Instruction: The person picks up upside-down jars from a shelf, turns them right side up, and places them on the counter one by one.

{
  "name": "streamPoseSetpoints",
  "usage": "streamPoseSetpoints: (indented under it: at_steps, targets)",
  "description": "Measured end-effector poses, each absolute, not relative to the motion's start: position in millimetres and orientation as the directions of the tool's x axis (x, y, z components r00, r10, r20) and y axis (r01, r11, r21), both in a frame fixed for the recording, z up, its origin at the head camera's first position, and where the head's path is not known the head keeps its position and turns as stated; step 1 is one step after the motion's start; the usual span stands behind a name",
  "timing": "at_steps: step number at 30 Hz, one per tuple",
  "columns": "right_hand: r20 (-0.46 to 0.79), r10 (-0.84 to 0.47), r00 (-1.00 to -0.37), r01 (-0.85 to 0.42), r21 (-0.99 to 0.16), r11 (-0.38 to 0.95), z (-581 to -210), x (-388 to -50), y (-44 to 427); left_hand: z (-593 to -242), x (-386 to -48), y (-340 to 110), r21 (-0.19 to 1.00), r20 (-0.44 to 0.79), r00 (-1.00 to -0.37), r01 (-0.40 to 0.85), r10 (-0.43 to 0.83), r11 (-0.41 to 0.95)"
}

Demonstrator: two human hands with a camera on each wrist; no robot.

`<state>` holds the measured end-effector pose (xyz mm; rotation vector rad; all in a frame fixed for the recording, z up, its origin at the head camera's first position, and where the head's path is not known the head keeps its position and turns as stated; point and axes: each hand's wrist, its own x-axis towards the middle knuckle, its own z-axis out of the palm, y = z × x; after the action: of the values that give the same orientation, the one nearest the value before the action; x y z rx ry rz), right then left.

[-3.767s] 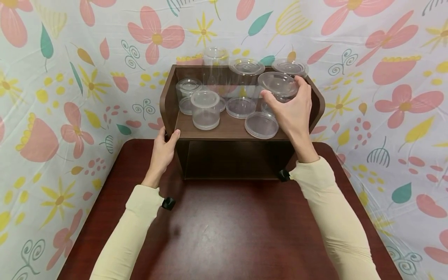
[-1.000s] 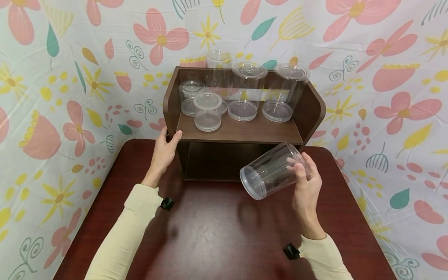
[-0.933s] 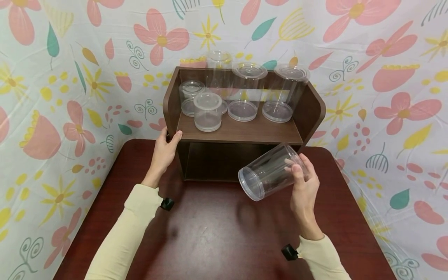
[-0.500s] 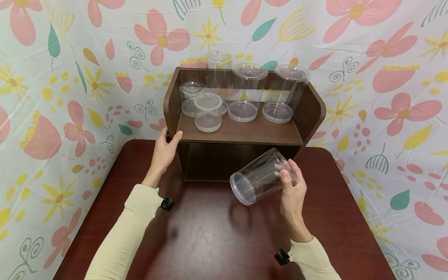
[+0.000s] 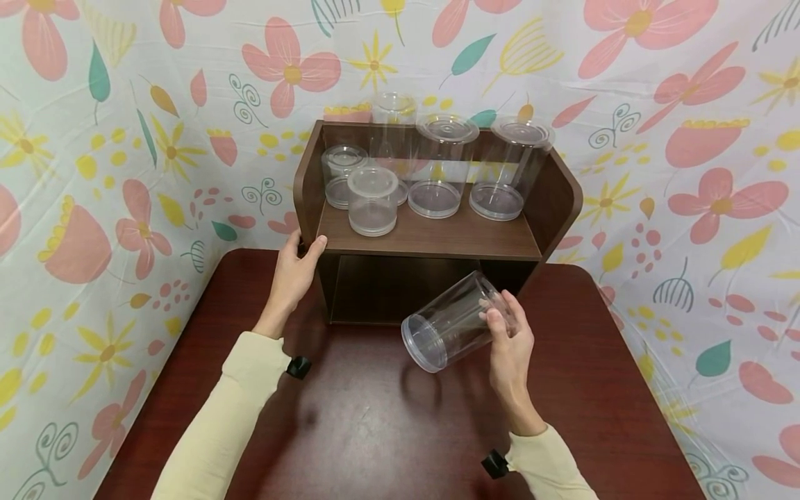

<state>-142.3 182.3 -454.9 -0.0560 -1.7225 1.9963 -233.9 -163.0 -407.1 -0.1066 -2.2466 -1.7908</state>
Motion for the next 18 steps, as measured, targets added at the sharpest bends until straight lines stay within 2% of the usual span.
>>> streamPoseSetpoints:
  at_steps: [9, 12, 16, 18]
  targets:
    - [0.272, 0.399, -0.876, -0.335, -0.937, -0.097, -457.5, -142.5, 178.3, -416.8, -216.2, -161.6, 0.950, 0.268, -0.955, 0.240, -0.124, 0.200]
    - [0.266, 0.398, -0.878, -0.335, -0.935, -0.114, -457.7, -142.1, 177.1, -424.3, -207.5, -157.8, 0.953, 0.276, -0.936, 0.238, -0.217, 0.188]
    - [0.266, 0.392, -0.881, -0.337, -0.934, -0.123, -458.8, -141.8, 175.8, -438.3, -194.5, -149.5, 0.946, 0.317, -0.872, 0.262, -0.372, 0.192]
    - [0.265, 0.389, -0.882, -0.335, -0.934, -0.122, -459.6, -141.8, 175.3, -446.4, -188.6, -144.3, 0.938, 0.344, -0.845, 0.290, -0.409, 0.190]
